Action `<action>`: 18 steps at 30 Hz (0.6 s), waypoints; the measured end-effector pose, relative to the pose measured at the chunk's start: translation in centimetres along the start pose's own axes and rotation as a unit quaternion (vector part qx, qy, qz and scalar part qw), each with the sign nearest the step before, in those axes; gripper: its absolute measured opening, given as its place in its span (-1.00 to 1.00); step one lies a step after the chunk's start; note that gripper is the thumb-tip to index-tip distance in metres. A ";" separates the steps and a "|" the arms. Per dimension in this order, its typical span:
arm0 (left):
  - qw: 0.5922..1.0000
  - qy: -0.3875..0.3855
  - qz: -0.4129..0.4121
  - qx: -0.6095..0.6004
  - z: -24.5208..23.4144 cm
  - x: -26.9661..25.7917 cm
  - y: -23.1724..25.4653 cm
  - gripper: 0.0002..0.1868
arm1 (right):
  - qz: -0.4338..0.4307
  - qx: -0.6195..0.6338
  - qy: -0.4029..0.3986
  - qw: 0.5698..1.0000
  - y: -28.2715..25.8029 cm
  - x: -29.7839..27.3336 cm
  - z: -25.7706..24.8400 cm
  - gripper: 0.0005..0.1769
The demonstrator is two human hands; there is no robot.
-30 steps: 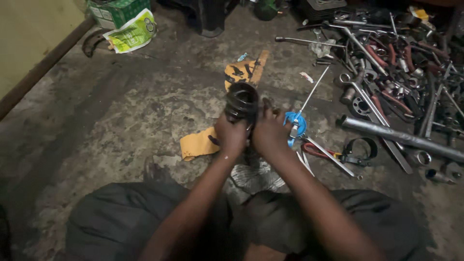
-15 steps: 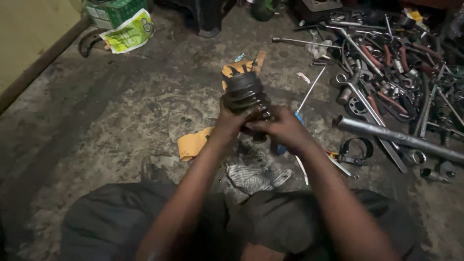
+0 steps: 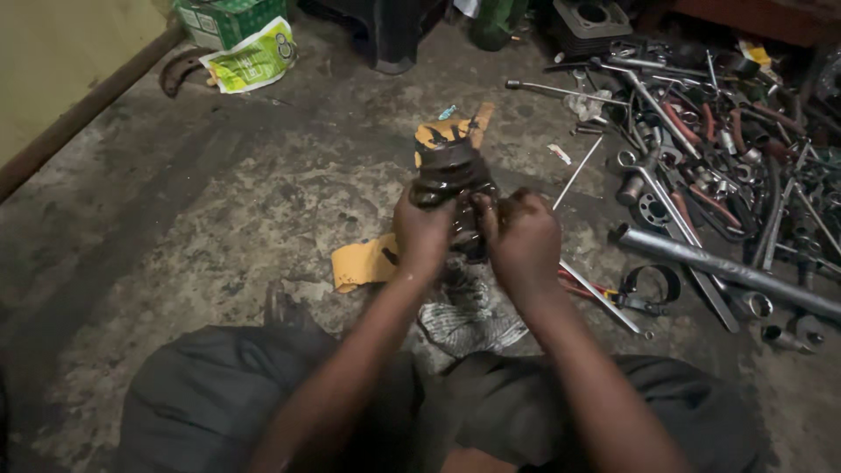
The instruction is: The person sits on the floor and cleans a cylindrical mechanical part with grooves. They use a blue oil can to spray liquid onto the part and then rub it with their hands. Finally, they wipe the part with a cloth.
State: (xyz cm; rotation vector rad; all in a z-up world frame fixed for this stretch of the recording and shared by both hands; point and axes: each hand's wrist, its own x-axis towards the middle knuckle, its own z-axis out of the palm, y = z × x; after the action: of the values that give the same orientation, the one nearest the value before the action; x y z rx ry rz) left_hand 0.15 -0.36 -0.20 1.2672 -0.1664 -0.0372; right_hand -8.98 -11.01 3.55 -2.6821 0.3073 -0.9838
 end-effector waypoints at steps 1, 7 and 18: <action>0.999 0.028 0.022 0.007 0.0 -0.2 -0.4 -0.61 | -0.001 -0.032 -0.006 0.999 -0.1 0.0 0.2 -0.74; 0.983 0.041 0.098 0.152 0.0 -1.0 -1.2 -0.57 | 0.046 -0.161 -0.267 0.949 -1.3 0.9 0.4 -0.34; 0.982 0.026 0.112 0.147 0.9 -1.8 -0.9 -0.51 | 0.029 -0.176 -0.311 0.934 -1.8 1.8 -0.7 -0.36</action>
State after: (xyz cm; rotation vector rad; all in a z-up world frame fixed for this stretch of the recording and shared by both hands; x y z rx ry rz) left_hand -1.75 -1.26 -0.96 1.5356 -0.2756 0.2227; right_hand -7.92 -9.92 5.77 -3.0980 0.4515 -0.0218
